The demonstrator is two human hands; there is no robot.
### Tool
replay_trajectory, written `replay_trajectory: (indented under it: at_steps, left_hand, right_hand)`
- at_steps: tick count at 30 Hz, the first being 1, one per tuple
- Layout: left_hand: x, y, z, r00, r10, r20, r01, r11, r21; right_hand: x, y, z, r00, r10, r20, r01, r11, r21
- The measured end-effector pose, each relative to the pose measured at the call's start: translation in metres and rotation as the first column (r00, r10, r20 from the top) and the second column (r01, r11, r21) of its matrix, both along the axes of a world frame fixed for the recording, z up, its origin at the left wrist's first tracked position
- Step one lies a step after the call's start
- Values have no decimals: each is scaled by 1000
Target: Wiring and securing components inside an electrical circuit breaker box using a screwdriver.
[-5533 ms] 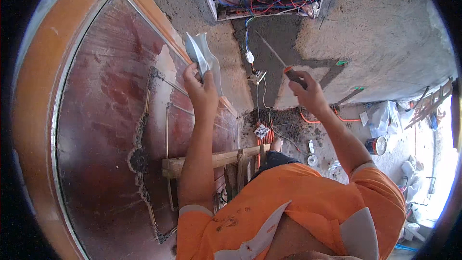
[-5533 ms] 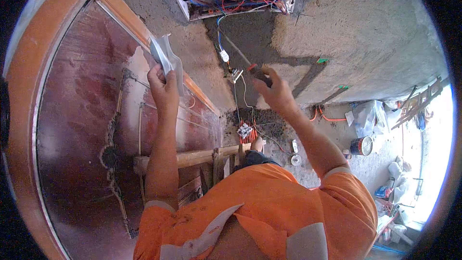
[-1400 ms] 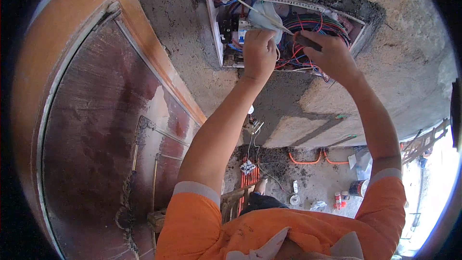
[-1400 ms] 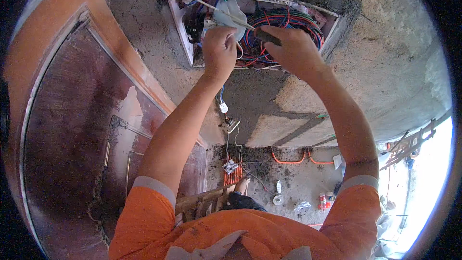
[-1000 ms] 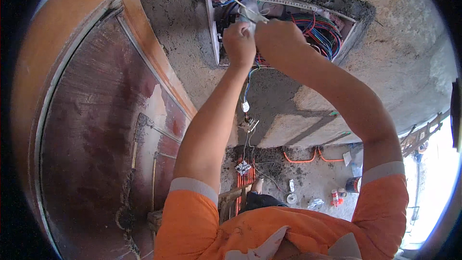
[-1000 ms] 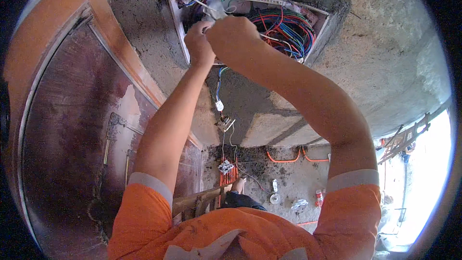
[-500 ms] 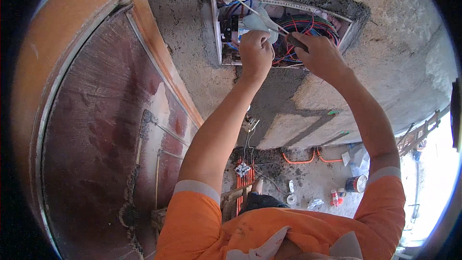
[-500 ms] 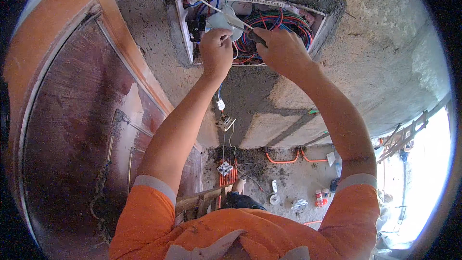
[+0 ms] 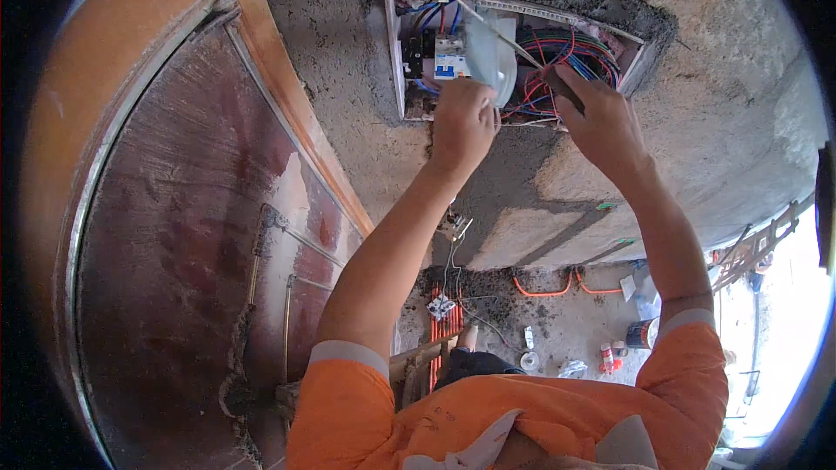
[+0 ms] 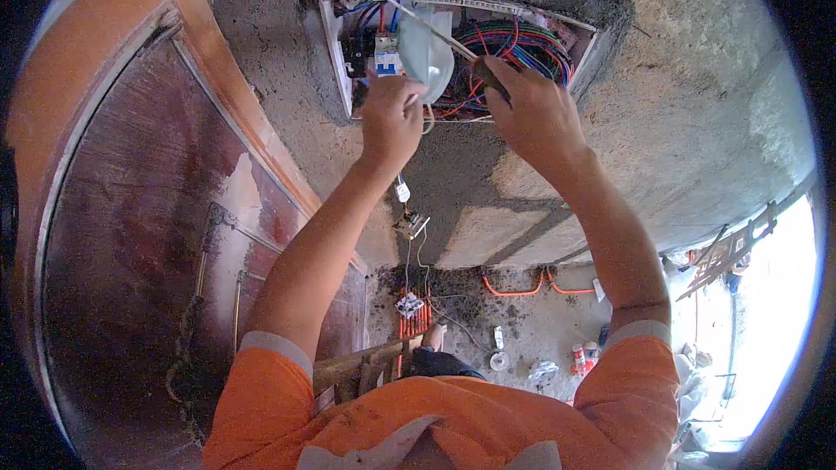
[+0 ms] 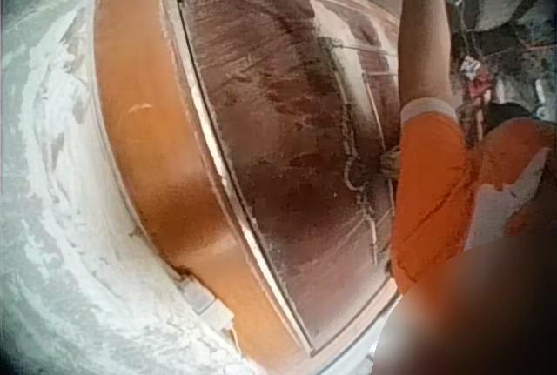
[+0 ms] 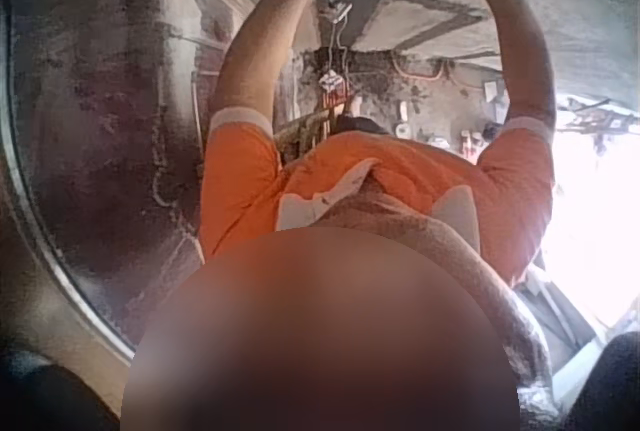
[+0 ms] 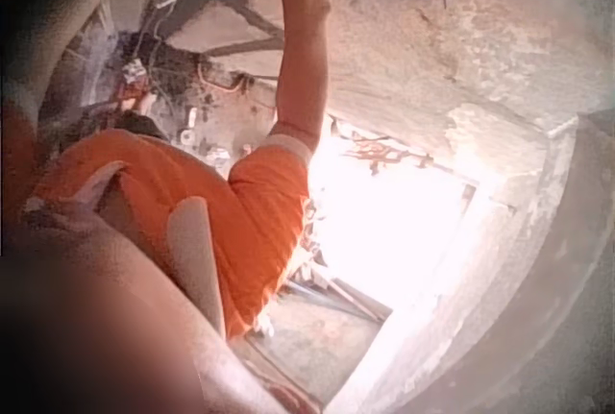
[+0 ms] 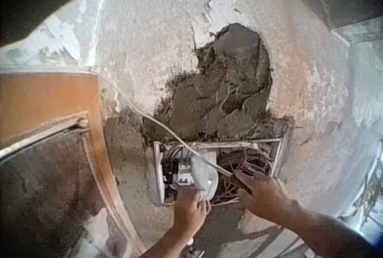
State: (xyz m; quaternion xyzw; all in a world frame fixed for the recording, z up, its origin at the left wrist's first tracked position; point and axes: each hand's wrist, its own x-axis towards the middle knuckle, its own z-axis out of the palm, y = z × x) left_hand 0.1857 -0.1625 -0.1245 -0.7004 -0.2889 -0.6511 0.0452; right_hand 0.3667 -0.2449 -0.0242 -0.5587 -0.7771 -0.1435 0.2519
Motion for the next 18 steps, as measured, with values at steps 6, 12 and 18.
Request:
replay_trajectory:
  at_steps: [6,12,18]
  left_hand:
    - [22,4,4,994,-45,101,52,996,-65]
    - [22,38,1,979,53,195,-15,982,-189]
    - [24,41,7,980,100,170,-56,967,-247]
  right_hand:
    - [8,6,-4,999,-24,-23,26,997,73]
    - [-7,57,7,996,19,83,-10,993,-114]
    - [-9,61,-1,997,39,69,-36,998,-48]
